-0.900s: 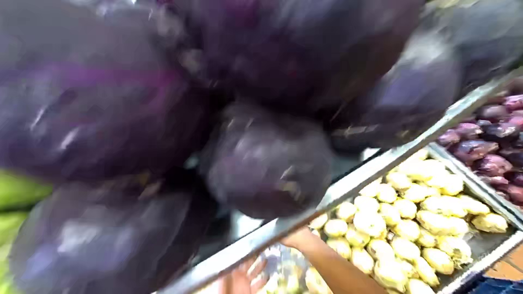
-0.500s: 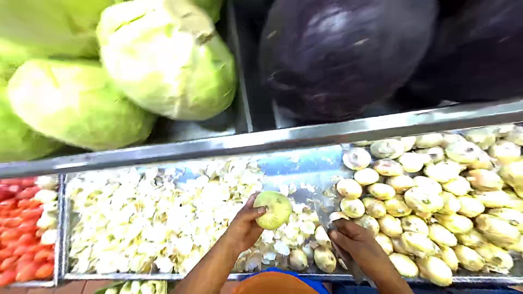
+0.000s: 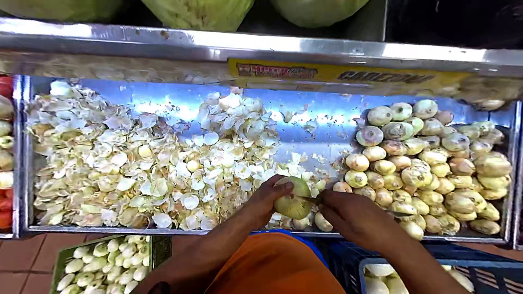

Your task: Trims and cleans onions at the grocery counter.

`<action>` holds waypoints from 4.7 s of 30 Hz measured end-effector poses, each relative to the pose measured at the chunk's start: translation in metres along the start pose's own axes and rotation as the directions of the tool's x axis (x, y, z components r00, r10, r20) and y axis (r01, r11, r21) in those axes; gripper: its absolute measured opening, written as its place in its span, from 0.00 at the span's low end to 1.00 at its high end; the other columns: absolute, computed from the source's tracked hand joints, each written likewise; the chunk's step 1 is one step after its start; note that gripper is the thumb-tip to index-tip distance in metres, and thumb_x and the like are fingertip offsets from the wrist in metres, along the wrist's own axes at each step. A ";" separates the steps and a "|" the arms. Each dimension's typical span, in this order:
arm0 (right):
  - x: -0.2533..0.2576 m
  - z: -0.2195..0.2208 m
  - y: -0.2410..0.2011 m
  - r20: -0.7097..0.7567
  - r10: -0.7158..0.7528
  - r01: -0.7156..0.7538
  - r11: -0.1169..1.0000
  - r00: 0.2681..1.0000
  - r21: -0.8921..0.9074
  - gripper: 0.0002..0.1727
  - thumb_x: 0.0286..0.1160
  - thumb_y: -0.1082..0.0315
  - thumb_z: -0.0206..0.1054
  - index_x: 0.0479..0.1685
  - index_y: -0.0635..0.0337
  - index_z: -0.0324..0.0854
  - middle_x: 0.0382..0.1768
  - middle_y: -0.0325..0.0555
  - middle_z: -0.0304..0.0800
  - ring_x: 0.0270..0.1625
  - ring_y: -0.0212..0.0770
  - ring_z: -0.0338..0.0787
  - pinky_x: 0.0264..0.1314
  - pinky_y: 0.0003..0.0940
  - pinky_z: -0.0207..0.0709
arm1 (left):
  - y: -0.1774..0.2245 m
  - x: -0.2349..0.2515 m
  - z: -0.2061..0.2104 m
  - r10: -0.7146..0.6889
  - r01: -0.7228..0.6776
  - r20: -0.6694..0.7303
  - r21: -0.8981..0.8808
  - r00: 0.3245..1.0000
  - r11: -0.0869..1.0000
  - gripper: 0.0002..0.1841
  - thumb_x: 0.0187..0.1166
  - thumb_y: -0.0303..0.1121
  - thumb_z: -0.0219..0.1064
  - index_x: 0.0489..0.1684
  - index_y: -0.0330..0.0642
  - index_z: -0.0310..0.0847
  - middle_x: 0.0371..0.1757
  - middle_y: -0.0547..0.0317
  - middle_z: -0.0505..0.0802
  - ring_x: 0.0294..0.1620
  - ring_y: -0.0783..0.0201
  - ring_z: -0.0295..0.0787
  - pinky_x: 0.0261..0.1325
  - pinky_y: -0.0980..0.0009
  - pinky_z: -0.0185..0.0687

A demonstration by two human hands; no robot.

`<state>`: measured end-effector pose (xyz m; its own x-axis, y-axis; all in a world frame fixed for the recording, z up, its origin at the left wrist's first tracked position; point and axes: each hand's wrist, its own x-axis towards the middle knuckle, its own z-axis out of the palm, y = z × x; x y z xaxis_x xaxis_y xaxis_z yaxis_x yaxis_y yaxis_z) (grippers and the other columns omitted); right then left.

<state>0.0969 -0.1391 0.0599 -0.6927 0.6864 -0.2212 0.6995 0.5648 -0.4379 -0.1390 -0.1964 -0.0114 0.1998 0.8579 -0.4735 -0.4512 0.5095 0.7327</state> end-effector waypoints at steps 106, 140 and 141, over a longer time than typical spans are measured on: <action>0.031 0.037 -0.017 0.044 0.262 -0.255 0.959 0.964 -0.122 0.42 0.58 0.13 0.57 0.17 0.46 0.79 0.14 0.36 0.76 0.23 0.41 0.83 0.26 0.47 0.75 | 0.030 0.004 -0.019 -0.017 0.039 -0.127 0.170 0.992 0.985 0.22 0.74 0.38 0.77 0.64 0.43 0.78 0.52 0.46 0.91 0.48 0.54 0.90 0.52 0.56 0.88; 0.014 0.041 -0.024 0.092 0.246 -0.234 0.965 0.965 -0.120 0.45 0.60 0.13 0.55 0.17 0.51 0.80 0.15 0.40 0.78 0.24 0.43 0.85 0.28 0.49 0.75 | 0.020 0.004 -0.009 -0.040 0.062 -0.084 0.280 0.996 0.958 0.21 0.73 0.37 0.78 0.60 0.40 0.79 0.48 0.45 0.92 0.44 0.54 0.91 0.50 0.58 0.88; 0.015 0.041 -0.023 0.097 0.244 -0.232 0.965 0.965 -0.120 0.45 0.60 0.13 0.55 0.17 0.51 0.80 0.15 0.40 0.78 0.24 0.44 0.85 0.28 0.49 0.75 | 0.019 0.005 -0.009 -0.039 0.062 -0.085 0.286 0.996 0.956 0.21 0.73 0.37 0.78 0.60 0.40 0.79 0.47 0.45 0.92 0.44 0.54 0.91 0.49 0.58 0.88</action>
<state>0.0632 -0.1608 0.0315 -0.5144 0.7557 -0.4053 0.8572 0.4406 -0.2666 -0.1550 -0.1833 -0.0040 0.1427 0.8283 -0.5418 -0.1699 0.5598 0.8110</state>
